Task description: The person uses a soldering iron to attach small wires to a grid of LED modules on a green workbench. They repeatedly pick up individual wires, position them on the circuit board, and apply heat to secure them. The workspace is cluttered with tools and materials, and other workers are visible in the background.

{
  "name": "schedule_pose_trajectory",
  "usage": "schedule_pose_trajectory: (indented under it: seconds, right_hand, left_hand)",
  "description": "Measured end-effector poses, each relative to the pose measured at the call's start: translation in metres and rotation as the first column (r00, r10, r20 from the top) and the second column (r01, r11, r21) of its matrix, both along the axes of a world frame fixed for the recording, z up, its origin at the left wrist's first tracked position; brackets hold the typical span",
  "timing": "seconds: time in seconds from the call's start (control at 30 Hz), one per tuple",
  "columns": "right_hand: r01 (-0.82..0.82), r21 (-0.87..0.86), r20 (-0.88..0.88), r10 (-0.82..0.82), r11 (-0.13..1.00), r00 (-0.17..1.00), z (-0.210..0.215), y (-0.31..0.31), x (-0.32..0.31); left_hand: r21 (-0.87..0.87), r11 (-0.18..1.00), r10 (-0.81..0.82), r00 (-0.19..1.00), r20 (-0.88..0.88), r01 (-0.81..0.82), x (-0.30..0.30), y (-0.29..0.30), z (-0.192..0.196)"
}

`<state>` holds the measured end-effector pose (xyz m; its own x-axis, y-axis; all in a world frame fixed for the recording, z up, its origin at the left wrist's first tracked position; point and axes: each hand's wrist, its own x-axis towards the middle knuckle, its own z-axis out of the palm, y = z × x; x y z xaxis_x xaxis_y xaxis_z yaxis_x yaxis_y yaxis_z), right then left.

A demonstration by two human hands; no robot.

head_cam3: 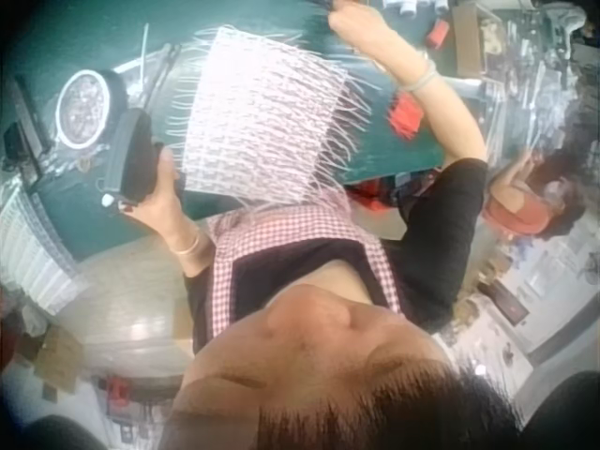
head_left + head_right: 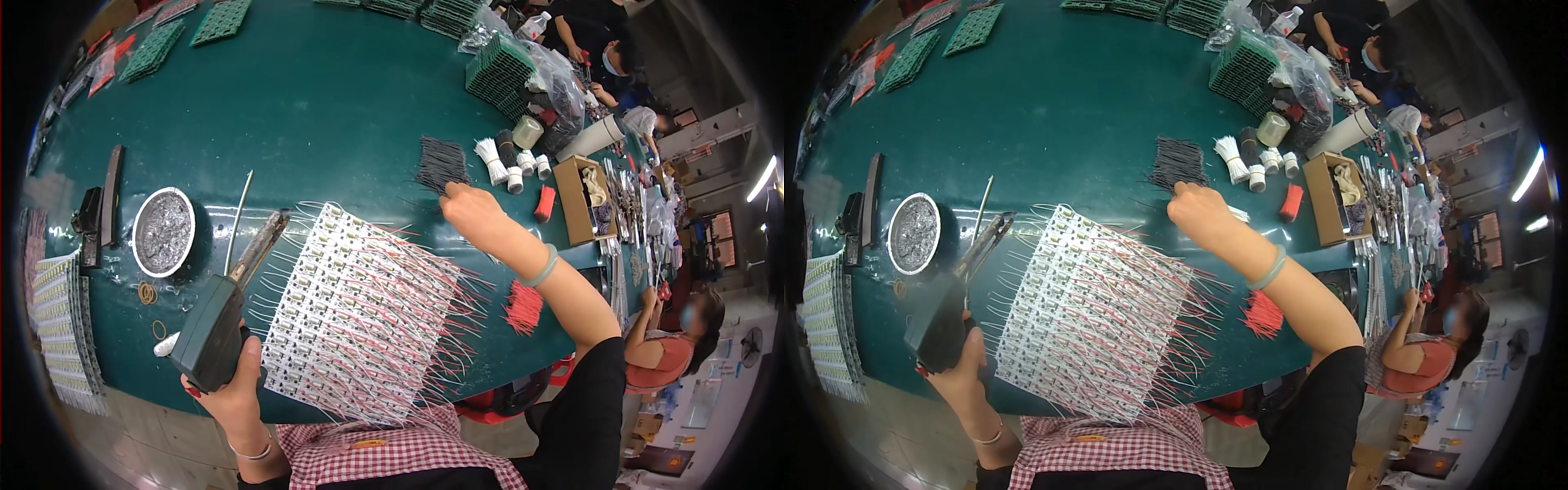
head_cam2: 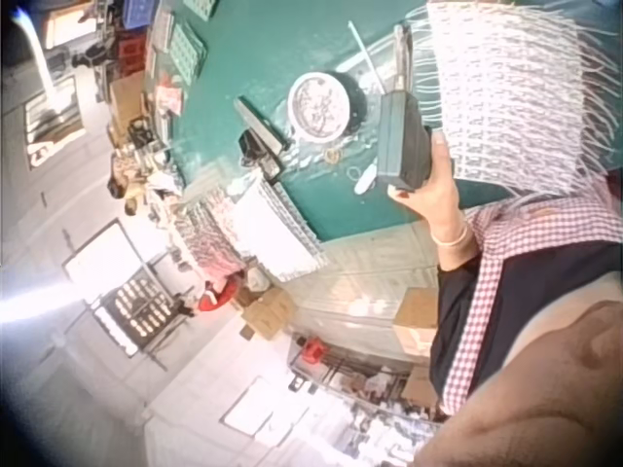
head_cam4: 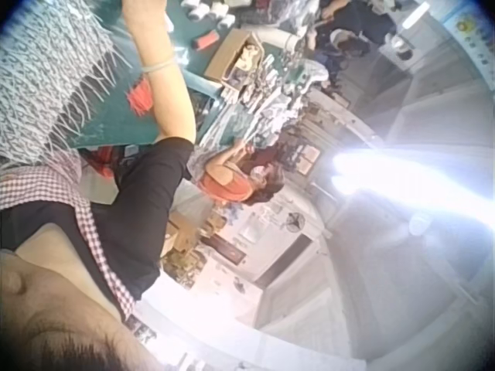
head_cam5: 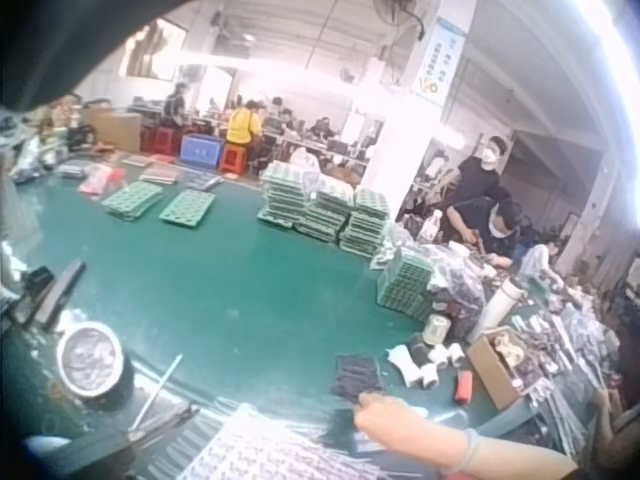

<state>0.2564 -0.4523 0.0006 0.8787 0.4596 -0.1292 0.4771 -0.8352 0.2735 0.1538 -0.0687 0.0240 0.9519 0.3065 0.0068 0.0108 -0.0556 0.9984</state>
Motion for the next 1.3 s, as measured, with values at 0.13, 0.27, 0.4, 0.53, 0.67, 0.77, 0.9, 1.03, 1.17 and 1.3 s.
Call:
schedule_pose_trajectory:
  seconds: [0.13, 0.27, 0.4, 0.53, 0.67, 0.77, 0.9, 1.03, 1.17, 1.3]
  right_hand:
    - [-0.021, -0.108, 0.023, 0.024, 0.994, 0.999, 0.001, 0.004, 0.000]
    - [0.010, -0.015, 0.137, -0.008, 1.000, 0.991, 0.003, 0.007, 0.006]
    - [0.083, 0.137, 0.192, -0.109, 0.987, 0.975, -0.009, 0.005, 0.008]
    - [0.136, 0.308, 0.225, -0.211, 0.942, 0.951, -0.030, -0.004, 0.001]
    - [0.092, 0.289, 0.265, -0.172, 0.953, 0.949, -0.028, -0.003, 0.000]
    - [0.050, 0.256, 0.309, -0.131, 0.965, 0.942, -0.022, 0.001, 0.001]
    - [-0.065, 0.165, 0.356, 0.002, 0.984, 0.934, -0.005, 0.007, 0.001]
    - [-0.136, -0.116, 0.288, 0.164, 0.984, 0.943, 0.009, 0.031, -0.009]
    - [-0.203, -0.445, 0.109, 0.278, 0.872, 0.955, 0.000, 0.054, -0.014]
    - [-0.177, -0.477, 0.102, 0.254, 0.861, 0.962, -0.018, 0.057, -0.015]
  left_hand:
    - [-0.008, 1.000, 0.001, 1.000, -0.007, -0.001, 0.001, -0.002, 0.003]
    - [-0.003, 1.000, 0.017, 1.000, -0.005, -0.017, 0.002, -0.001, 0.003]
    - [-0.010, 1.000, 0.021, 1.000, -0.020, -0.021, 0.001, 0.000, 0.003]
    - [0.000, 1.000, 0.028, 1.000, -0.001, -0.028, 0.002, -0.002, 0.000]
    - [-0.035, 0.999, 0.031, 0.998, -0.051, -0.032, 0.003, 0.000, -0.007]
    - [-0.063, 0.997, 0.029, 0.998, -0.048, -0.032, 0.002, 0.001, -0.011]
    - [-0.057, 0.998, 0.034, 0.997, -0.067, -0.038, 0.003, -0.003, -0.008]
    - [-0.061, 0.998, 0.015, 0.998, -0.053, -0.018, 0.002, -0.003, -0.008]
    - [-0.064, 0.998, 0.026, 0.999, -0.037, -0.029, 0.000, -0.008, -0.004]
    - [-0.065, 0.998, 0.000, 1.000, -0.025, -0.001, -0.003, -0.003, -0.003]
